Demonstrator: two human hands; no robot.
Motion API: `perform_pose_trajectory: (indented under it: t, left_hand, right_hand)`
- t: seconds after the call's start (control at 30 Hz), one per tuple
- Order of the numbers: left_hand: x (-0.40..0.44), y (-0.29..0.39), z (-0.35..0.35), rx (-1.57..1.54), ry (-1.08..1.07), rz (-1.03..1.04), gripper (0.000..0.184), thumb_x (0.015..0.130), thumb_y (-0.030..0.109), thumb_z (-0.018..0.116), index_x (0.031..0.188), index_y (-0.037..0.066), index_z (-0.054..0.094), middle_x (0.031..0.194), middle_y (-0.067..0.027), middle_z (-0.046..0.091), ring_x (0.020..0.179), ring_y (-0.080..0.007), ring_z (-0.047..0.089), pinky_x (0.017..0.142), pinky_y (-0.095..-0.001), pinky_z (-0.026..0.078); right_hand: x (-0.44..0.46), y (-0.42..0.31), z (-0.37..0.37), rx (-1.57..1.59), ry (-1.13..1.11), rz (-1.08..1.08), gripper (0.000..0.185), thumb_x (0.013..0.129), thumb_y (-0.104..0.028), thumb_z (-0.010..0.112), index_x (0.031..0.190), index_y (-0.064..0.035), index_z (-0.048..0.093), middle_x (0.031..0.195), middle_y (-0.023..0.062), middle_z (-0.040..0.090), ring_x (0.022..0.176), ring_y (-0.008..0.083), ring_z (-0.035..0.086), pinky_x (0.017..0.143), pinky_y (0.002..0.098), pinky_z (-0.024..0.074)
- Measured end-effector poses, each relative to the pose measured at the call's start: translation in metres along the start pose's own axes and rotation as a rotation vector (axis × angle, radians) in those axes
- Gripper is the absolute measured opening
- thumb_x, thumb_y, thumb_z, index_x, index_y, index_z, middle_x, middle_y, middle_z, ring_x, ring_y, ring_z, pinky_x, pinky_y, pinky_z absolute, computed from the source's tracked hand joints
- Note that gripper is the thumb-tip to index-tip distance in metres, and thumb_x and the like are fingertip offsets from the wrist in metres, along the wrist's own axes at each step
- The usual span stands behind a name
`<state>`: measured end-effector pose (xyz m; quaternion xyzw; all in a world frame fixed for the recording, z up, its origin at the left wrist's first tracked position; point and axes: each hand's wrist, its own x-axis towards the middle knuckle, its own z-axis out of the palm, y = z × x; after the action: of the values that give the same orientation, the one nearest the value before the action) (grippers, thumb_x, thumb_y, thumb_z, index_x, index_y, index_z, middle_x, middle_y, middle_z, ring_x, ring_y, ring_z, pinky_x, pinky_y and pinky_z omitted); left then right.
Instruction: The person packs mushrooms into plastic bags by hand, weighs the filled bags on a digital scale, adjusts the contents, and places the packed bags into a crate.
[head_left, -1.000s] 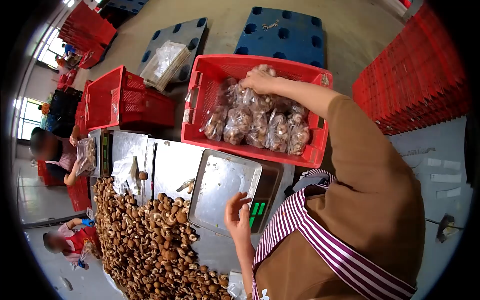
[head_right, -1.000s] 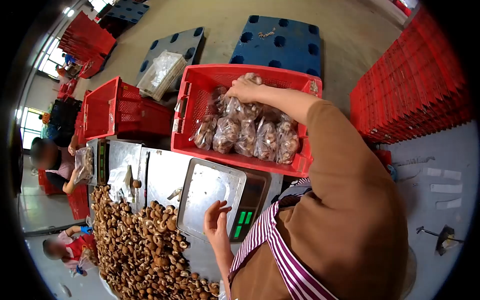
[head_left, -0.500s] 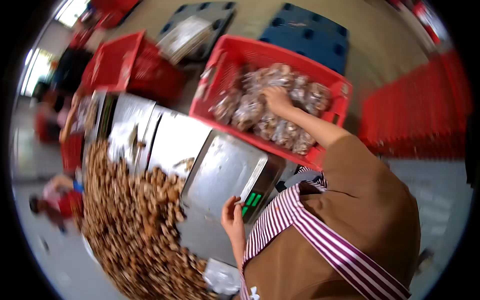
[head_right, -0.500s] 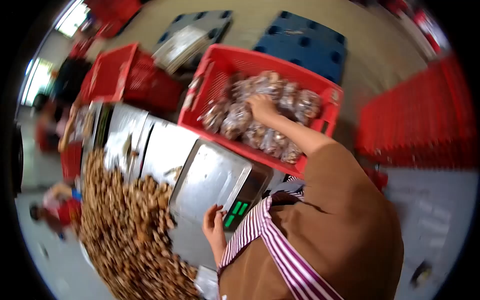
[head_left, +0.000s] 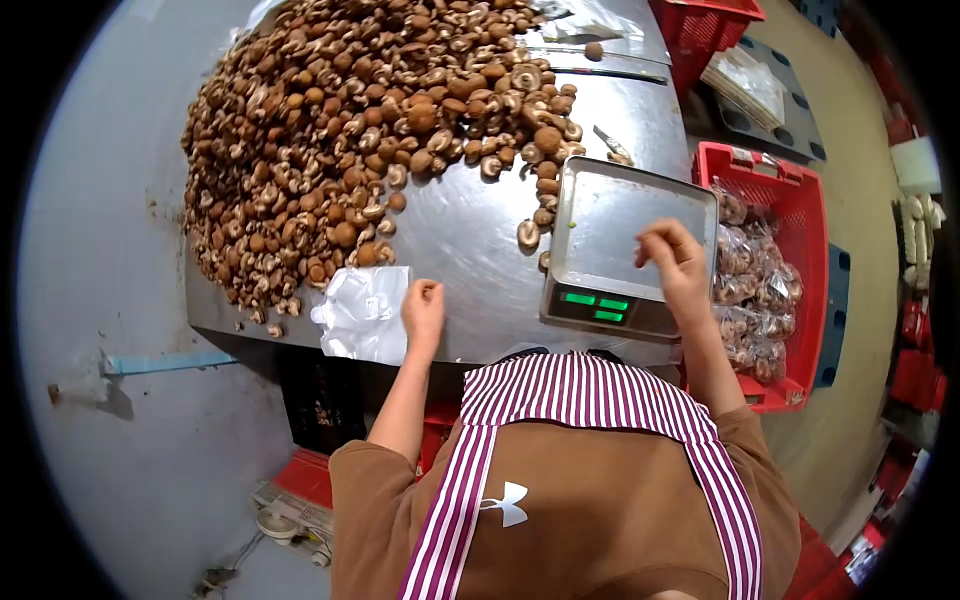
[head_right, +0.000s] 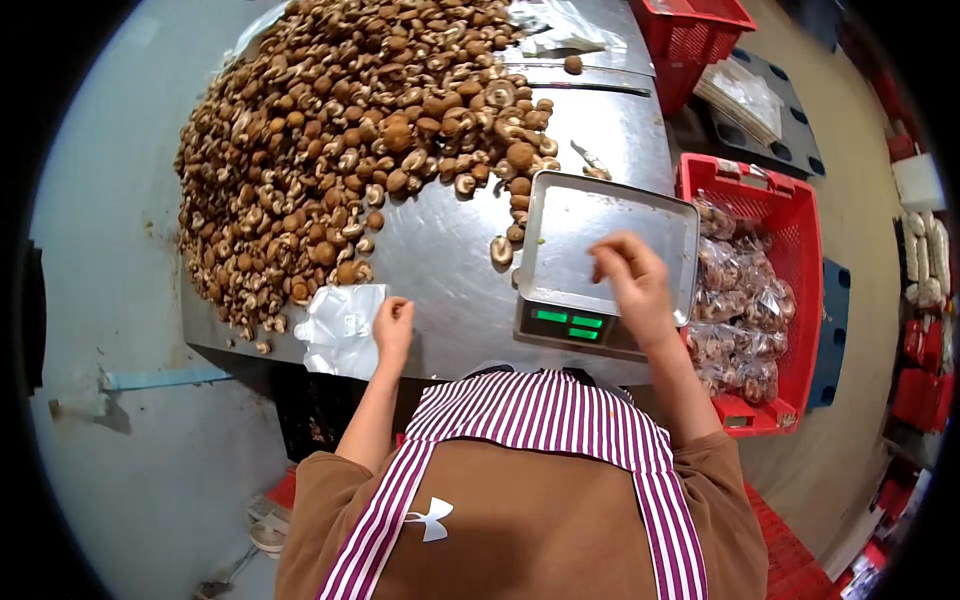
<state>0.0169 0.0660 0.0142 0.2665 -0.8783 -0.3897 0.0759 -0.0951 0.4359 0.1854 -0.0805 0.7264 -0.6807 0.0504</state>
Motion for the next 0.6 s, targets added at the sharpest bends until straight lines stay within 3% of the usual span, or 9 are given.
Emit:
perform_pose_trajectory:
  t: [0.07,0.17,0.23,0.3,0.33,0.43,0.53,0.57,0.6]
  left_hand:
    - [0.003,-0.034,-0.028,0.242,0.088,-0.061,0.021,0.082,0.020,0.071,0.093,0.004,0.064,0.079,-0.0102,0.061,0.072,-0.0273,0.059,0.068,-0.0402,0.048]
    - [-0.002,-0.058,-0.056,0.379,0.117,-0.069,0.025,0.082,0.020,0.072,0.099,0.003,0.062,0.090,-0.0124,0.061,0.077,-0.0309,0.060,0.071,-0.0417,0.048]
    - [-0.003,-0.058,-0.069,0.425,0.024,-0.197,0.029,0.083,0.020,0.072,0.103,0.004,0.061,0.099,-0.0136,0.058,0.083,-0.0321,0.061,0.073,-0.0422,0.048]
    - [-0.002,-0.051,-0.074,0.404,0.103,-0.093,0.029,0.083,0.020,0.071,0.106,0.004,0.060,0.101,-0.0140,0.058,0.085,-0.0327,0.062,0.073,-0.0429,0.049]
    - [-0.002,-0.047,-0.077,0.387,0.179,0.008,0.030,0.084,0.019,0.070,0.108,0.004,0.060,0.103,-0.0144,0.058,0.087,-0.0333,0.062,0.074,-0.0436,0.050]
    - [0.012,-0.045,-0.090,0.603,0.138,-0.083,0.031,0.085,0.017,0.068,0.113,0.006,0.058,0.107,-0.0154,0.057,0.091,-0.0348,0.063,0.075,-0.0449,0.051]
    - [0.030,-0.111,-0.097,0.682,0.097,0.035,0.023,0.086,0.014,0.064,0.107,0.006,0.062,0.107,-0.0154,0.059,0.092,-0.0367,0.063,0.077,-0.0464,0.051]
    - [0.038,-0.114,-0.102,0.676,0.038,-0.073,0.014,0.086,0.012,0.061,0.097,0.005,0.065,0.099,-0.0164,0.065,0.090,-0.0380,0.063,0.077,-0.0477,0.049]
    - [0.037,-0.112,-0.105,0.675,0.029,-0.073,0.014,0.086,0.012,0.061,0.097,0.005,0.065,0.099,-0.0164,0.065,0.090,-0.0380,0.063,0.077,-0.0477,0.049]
  right_hand:
    - [0.002,-0.052,0.043,0.042,-0.271,-0.108,0.010,0.089,0.001,0.055,0.096,0.0030,0.061,0.083,0.0068,0.060,0.073,0.0127,0.058,0.067,0.0263,0.0484]
    - [-0.001,-0.115,0.092,0.286,-0.723,-0.416,0.008,0.089,-0.003,0.062,0.096,0.0016,0.063,0.084,0.0126,0.063,0.073,0.0215,0.061,0.066,0.0314,0.0491]
    - [-0.001,-0.155,0.119,0.562,-1.008,-0.486,0.014,0.091,-0.005,0.063,0.101,0.0054,0.063,0.087,0.0156,0.063,0.074,0.0287,0.060,0.065,0.0363,0.0484]
    - [-0.010,-0.171,0.139,0.739,-1.085,-0.468,0.024,0.094,-0.015,0.064,0.103,0.0068,0.066,0.089,0.0139,0.065,0.077,0.0259,0.063,0.065,0.0363,0.0476]
    - [-0.012,-0.181,0.148,0.829,-1.147,-0.387,0.026,0.092,-0.022,0.064,0.103,0.0013,0.064,0.089,0.0128,0.064,0.076,0.0280,0.063,0.065,0.0356,0.0492]
    - [-0.023,-0.193,0.173,1.003,-1.263,-0.257,0.050,0.082,-0.050,0.073,0.114,-0.0136,0.065,0.094,0.0060,0.067,0.077,0.0287,0.065,0.067,0.0310,0.0560]
    - [-0.026,-0.195,0.188,1.267,-1.258,-0.115,0.038,0.085,-0.043,0.074,0.105,-0.0117,0.068,0.088,0.0107,0.066,0.074,0.0264,0.065,0.059,0.0328,0.0504]
    - [-0.012,-0.195,0.191,1.177,-1.323,-0.223,0.026,0.091,-0.028,0.065,0.098,-0.0036,0.066,0.086,0.0120,0.065,0.074,0.0254,0.063,0.062,0.0345,0.0483]
    - [-0.004,-0.195,0.194,1.083,-1.380,-0.330,0.021,0.097,-0.014,0.057,0.091,0.0046,0.064,0.084,0.0133,0.063,0.073,0.0243,0.062,0.064,0.0362,0.0461]
